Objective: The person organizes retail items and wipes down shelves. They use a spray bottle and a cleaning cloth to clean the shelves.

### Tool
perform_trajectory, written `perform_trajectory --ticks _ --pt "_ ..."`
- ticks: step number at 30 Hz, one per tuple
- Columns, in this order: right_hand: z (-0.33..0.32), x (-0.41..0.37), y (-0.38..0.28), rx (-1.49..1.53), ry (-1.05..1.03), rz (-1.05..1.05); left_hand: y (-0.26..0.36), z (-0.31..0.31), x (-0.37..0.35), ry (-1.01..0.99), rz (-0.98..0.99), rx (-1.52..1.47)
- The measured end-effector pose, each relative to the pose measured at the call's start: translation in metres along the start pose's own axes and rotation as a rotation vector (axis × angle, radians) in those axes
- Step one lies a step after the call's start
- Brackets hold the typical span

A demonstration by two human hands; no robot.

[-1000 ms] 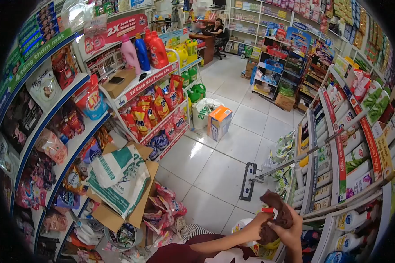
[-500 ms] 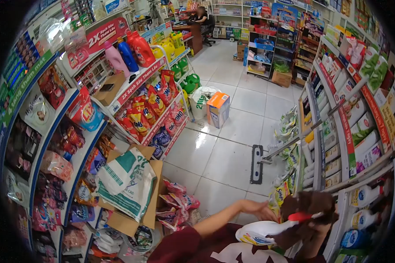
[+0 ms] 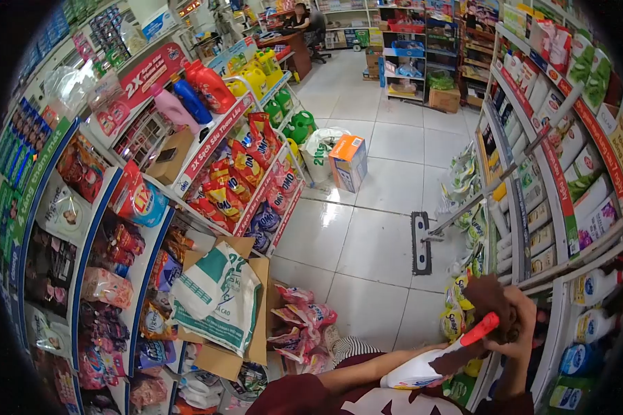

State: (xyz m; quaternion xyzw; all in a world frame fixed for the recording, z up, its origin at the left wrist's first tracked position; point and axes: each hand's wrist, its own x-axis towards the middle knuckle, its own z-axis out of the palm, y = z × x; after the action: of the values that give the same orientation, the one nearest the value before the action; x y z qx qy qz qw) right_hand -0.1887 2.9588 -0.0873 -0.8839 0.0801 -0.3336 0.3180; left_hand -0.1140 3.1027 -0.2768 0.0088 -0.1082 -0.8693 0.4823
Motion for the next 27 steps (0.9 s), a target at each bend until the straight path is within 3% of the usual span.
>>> perform_trajectory --ticks 3,6,9,14,16,17,19,21,27 --pt "0.004 0.034 -0.015 -0.214 -0.028 -0.264 0.001 0.012 -0.006 0.209 0.148 0.101" --pt "0.007 0.042 -0.017 -0.28 -0.03 -0.351 0.002 0.007 -0.005 0.17 0.084 0.006" --pt "0.005 0.044 -0.022 -0.361 -0.066 -0.44 0.003 0.003 -0.001 0.002 0.063 0.011" --pt "0.004 0.056 -0.032 -0.544 -0.202 -0.57 -0.003 0.008 -0.008 0.054 -0.065 -0.322" --pt "0.006 0.056 -0.028 -0.524 -0.235 -0.525 -0.014 -0.004 -0.005 0.008 -0.121 -0.467" --pt "0.008 0.056 -0.028 -0.518 -0.225 -0.508 -0.019 -0.015 0.001 -0.144 -0.161 -0.512" --pt "0.009 0.057 -0.024 -0.535 -0.246 -0.492 -0.038 -0.05 0.015 -0.299 -0.159 -0.38" --pt "0.008 0.057 -0.02 -0.577 -0.309 -0.494 -0.046 -0.057 0.016 -0.334 -0.124 -0.307" --pt "0.034 0.023 -0.013 -0.307 -0.162 -0.17 0.025 0.026 -0.006 -0.09 0.179 -0.085"
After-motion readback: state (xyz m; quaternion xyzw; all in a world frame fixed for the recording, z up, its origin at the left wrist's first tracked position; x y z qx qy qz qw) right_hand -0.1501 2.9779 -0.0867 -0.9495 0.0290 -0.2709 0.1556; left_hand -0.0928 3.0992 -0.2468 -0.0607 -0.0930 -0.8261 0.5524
